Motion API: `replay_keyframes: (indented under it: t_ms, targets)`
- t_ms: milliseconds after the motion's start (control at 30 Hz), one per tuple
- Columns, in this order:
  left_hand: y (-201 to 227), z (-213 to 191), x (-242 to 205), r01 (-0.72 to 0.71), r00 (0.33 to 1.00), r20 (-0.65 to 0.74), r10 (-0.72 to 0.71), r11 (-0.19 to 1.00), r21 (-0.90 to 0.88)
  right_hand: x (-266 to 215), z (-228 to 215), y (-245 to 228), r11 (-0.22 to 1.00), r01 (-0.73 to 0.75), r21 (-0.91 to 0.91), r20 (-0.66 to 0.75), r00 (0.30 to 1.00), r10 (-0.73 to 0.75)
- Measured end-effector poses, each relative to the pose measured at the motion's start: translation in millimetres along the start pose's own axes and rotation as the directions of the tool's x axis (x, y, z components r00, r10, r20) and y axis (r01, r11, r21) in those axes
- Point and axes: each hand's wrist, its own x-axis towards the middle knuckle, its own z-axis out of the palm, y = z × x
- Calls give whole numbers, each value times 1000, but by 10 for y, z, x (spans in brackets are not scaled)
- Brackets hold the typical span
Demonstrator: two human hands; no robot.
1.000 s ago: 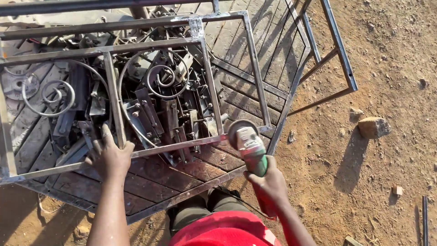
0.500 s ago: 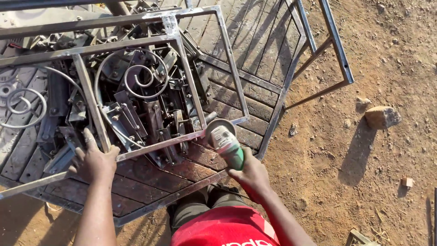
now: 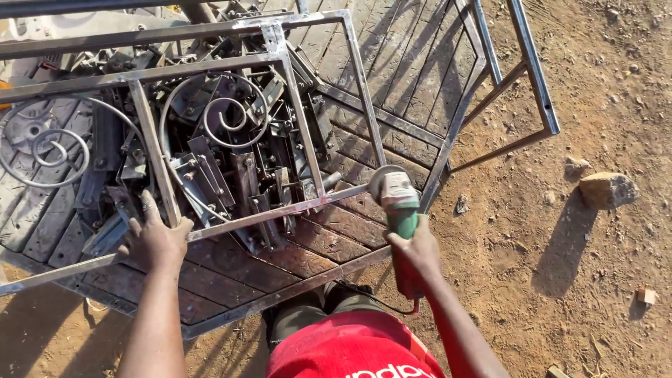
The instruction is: Grinding welds and edges on a metal frame using an angle grinder in an outdoor workshop
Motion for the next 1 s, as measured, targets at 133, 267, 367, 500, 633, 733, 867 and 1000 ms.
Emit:
replay_keyframes:
  t_ms: [133,267,367,500,633,733,867,1000]
  targets:
    - [22,-18,-17,15,1000,-8,-15,1000,8,-423,219,-462,988,92,-123,134,988,-75]
    - [32,-19,-4,38,999,18,-38,999,18,-438,440,-473,941,265,-208,272,940,-205]
    - [12,-16,-4,33,999,27,-34,999,31,-430,414,-433,875,377,-304,347,899,-267]
    - [37,-42,-23,30,999,15,-31,999,11,-455,247,-425,969,149,-196,192,975,-111]
    - [69,-48,-54,5,999,-41,-4,1000,15,-113,292,-45,996,5,-91,35,999,-2]
    - [33,18,-41,-10,996,-90,11,1000,11,-306,274,-215,994,28,-106,58,998,-22]
    - [55,-41,-65,2,995,-100,1,1000,28,-494,373,-461,979,141,-150,158,980,-117]
    - [51,-57,-74,-8,997,-81,8,1000,7,-573,491,-619,935,296,-194,273,932,-239]
